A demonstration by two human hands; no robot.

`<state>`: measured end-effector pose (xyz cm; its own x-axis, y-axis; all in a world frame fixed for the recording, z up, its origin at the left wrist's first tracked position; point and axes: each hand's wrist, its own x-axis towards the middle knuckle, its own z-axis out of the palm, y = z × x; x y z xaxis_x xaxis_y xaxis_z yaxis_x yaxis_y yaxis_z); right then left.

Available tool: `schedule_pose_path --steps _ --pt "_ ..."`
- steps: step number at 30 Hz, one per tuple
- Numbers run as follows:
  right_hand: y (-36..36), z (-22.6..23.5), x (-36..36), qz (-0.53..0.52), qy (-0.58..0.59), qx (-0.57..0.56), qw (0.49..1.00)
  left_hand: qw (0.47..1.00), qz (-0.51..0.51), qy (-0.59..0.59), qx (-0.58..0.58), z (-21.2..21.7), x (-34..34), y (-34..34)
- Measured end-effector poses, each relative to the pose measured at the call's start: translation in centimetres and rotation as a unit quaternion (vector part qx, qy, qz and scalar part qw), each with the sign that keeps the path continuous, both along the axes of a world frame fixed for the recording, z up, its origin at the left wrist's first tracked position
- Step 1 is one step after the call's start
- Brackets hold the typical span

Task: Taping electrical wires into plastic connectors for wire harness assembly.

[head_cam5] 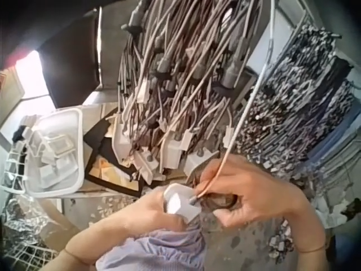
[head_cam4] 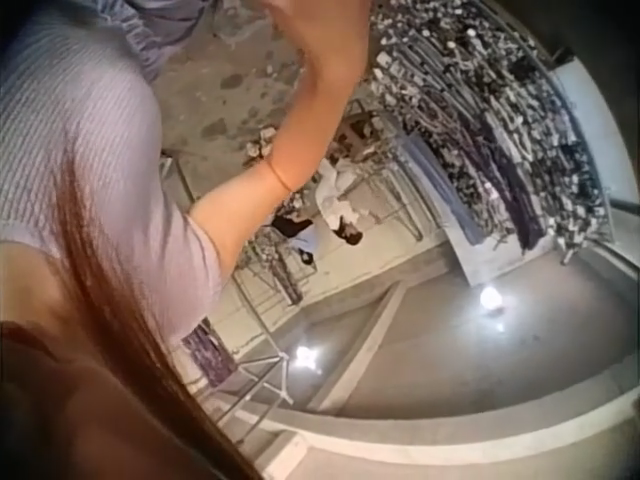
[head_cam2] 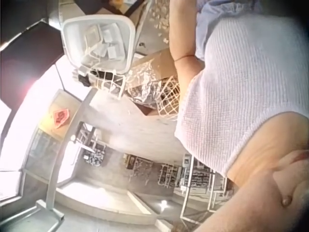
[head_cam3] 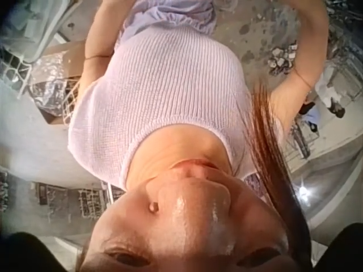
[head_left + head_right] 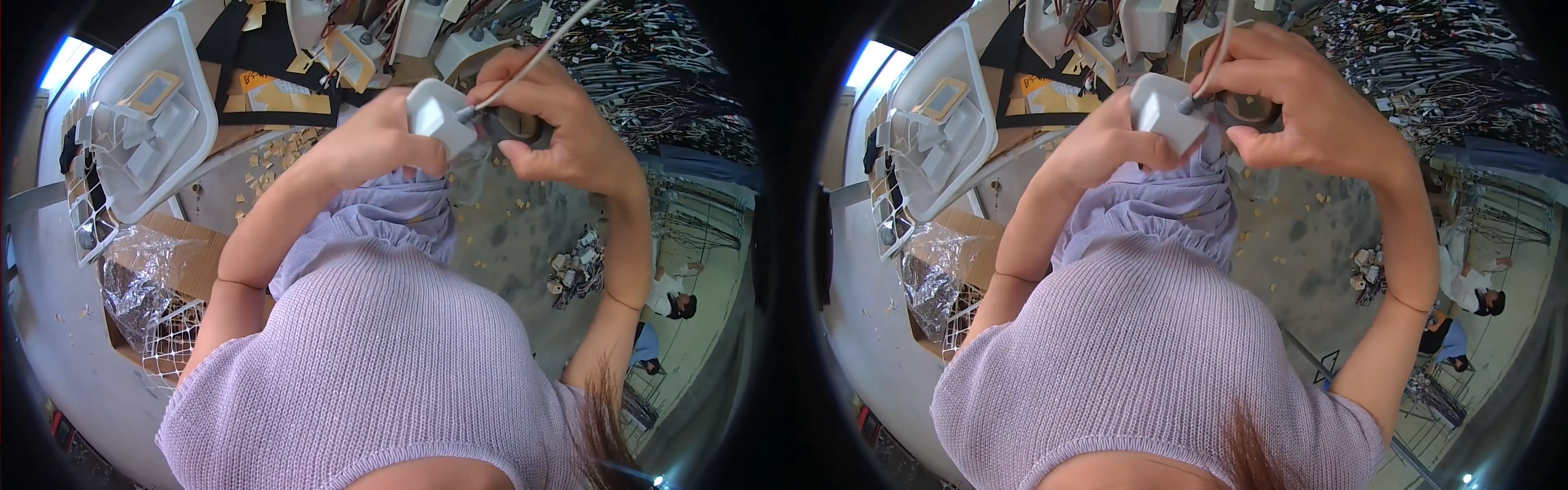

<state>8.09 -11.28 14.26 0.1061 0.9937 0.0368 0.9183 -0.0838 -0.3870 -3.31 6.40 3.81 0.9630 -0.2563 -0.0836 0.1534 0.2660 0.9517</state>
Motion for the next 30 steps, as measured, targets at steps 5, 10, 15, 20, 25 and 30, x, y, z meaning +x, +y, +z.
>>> schedule_pose_path --steps 5,10,15,20,25,30 --pt "-0.1 1.2 -3.6 -0.256 0.124 -0.099 0.954 0.945 0.238 -0.196 0.112 -1.7 1.2 -1.9" --pt "-1.2 2.0 -3.4 -0.237 0.507 -0.029 0.828 0.987 0.129 -0.098 0.023 -1.0 0.3 -1.7" --pt "-0.1 0.3 -1.2 -0.124 0.357 0.055 0.924 0.816 -0.332 0.074 -0.467 -0.3 0.1 -2.0" --pt "3.2 -2.6 1.4 0.185 0.429 0.034 0.883 0.673 -0.488 0.098 -0.547 -0.5 -0.7 -3.9" --pt "1.9 -2.0 2.2 0.087 0.37 -0.005 0.925 0.701 -0.413 0.071 -0.577 -1.2 -0.8 -3.1" --pt "-1.4 -1.5 0.9 -0.038 0.378 0.041 0.924 0.982 -0.048 0.011 -0.183 0.9 -1.1 -1.3"
